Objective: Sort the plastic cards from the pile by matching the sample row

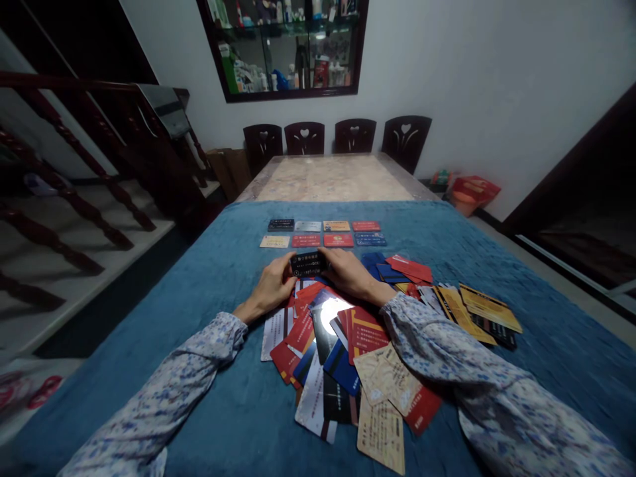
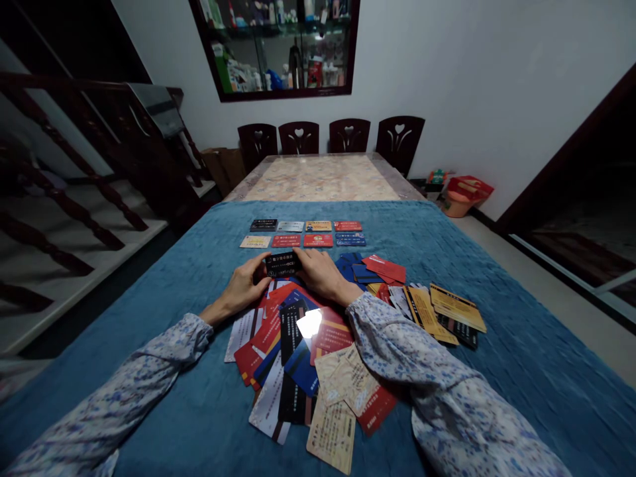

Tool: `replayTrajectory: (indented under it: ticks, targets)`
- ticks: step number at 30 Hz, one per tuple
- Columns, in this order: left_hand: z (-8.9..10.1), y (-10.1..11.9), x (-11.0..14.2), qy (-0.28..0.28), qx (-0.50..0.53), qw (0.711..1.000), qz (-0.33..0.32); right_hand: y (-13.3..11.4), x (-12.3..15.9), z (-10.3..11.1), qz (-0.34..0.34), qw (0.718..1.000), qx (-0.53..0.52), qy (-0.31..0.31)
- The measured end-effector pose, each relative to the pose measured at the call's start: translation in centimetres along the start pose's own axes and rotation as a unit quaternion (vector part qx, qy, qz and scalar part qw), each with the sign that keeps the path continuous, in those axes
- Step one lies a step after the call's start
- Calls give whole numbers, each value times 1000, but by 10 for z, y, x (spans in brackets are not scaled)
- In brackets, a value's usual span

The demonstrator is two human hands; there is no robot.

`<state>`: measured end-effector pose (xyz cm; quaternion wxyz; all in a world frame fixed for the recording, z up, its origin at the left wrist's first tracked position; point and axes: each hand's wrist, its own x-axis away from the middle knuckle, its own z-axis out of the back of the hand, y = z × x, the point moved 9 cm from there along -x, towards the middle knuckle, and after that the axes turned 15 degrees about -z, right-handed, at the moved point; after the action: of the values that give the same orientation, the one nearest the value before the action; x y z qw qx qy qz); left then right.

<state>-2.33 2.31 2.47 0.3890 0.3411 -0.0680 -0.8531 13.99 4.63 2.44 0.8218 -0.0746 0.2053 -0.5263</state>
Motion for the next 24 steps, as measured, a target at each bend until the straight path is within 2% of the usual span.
replayTrajectory:
  ticks: [9,16,24]
  targets:
    - [3,-1,-3,-2,-7,1000,-19,7,-5,-3,5,999,-52,-14]
    - [2,-1,-5,-12,-12,999,-32,13,-7,-3,9,995,-101,3]
    - [2,-5,-8,-26,-14,999,-40,14,-9,2,-25,996,-84,-8]
